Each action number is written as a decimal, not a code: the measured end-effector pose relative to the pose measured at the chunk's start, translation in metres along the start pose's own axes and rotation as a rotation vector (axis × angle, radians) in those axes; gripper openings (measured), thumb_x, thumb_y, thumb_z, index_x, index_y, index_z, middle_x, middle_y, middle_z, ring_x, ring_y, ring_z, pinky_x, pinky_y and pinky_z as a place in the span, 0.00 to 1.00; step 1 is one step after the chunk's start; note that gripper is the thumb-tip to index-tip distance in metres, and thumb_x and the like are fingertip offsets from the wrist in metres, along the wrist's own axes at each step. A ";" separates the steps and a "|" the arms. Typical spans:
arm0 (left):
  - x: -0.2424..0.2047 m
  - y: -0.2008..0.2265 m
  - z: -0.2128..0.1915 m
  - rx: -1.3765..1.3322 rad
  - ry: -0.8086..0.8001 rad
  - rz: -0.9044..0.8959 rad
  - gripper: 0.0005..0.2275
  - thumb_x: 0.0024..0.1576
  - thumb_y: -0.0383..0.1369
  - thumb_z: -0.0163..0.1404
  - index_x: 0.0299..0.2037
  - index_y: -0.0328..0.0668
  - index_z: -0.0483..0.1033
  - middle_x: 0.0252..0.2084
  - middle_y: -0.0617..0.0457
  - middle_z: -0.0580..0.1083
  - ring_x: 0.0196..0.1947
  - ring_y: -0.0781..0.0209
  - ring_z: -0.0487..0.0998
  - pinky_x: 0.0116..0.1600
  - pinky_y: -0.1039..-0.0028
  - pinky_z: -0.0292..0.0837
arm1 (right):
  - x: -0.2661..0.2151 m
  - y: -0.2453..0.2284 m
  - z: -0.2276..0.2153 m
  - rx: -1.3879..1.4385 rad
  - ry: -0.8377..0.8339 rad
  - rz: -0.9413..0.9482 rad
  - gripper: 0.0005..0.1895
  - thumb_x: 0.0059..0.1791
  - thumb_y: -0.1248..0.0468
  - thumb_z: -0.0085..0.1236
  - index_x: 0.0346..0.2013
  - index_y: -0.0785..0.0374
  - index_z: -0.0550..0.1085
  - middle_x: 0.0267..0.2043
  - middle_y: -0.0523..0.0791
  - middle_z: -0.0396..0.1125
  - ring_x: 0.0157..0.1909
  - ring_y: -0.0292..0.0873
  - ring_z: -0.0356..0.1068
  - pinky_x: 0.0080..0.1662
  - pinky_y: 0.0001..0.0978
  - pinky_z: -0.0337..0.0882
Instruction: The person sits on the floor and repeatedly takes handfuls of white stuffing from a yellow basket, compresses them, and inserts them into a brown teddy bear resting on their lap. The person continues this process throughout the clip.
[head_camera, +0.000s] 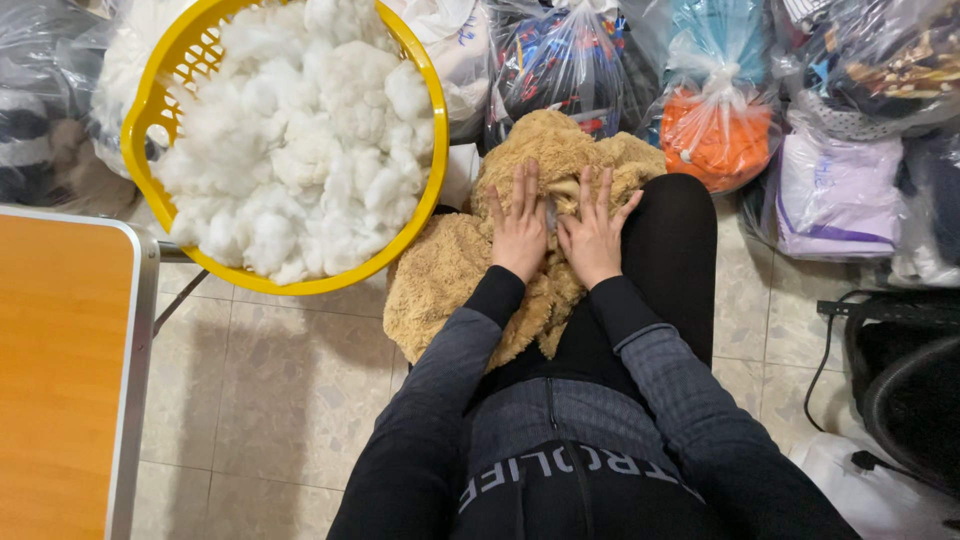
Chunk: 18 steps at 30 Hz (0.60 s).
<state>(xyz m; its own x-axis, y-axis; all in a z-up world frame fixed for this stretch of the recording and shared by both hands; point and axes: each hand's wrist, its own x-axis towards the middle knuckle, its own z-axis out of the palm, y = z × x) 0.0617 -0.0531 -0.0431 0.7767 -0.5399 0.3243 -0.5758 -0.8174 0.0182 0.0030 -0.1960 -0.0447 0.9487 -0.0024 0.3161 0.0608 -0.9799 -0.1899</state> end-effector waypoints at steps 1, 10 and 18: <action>0.003 0.000 0.002 0.046 0.027 -0.004 0.14 0.63 0.37 0.48 0.54 0.38 0.78 0.82 0.40 0.40 0.82 0.44 0.30 0.77 0.33 0.21 | -0.001 0.001 0.000 0.021 -0.001 -0.003 0.07 0.51 0.58 0.62 0.32 0.56 0.80 0.85 0.51 0.36 0.84 0.61 0.24 0.69 0.82 0.21; 0.023 -0.017 -0.002 0.101 -0.160 0.054 0.10 0.59 0.34 0.50 0.36 0.36 0.82 0.82 0.40 0.40 0.81 0.41 0.28 0.74 0.30 0.20 | -0.006 0.000 0.003 0.105 -0.016 -0.007 0.07 0.54 0.58 0.60 0.36 0.56 0.80 0.85 0.50 0.34 0.84 0.59 0.23 0.70 0.79 0.20; -0.005 -0.028 -0.025 -0.250 -0.106 0.055 0.04 0.54 0.31 0.54 0.31 0.42 0.82 0.81 0.48 0.43 0.80 0.38 0.30 0.73 0.26 0.16 | -0.013 -0.015 0.009 -0.035 -0.012 0.074 0.27 0.51 0.52 0.61 0.63 0.56 0.74 0.84 0.58 0.28 0.84 0.62 0.23 0.70 0.81 0.25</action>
<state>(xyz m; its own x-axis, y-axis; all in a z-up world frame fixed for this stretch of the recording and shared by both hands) 0.0676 -0.0228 -0.0213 0.7573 -0.6109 0.2310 -0.6528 -0.7183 0.2406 -0.0077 -0.1794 -0.0545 0.9539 -0.0729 0.2913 -0.0203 -0.9835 -0.1799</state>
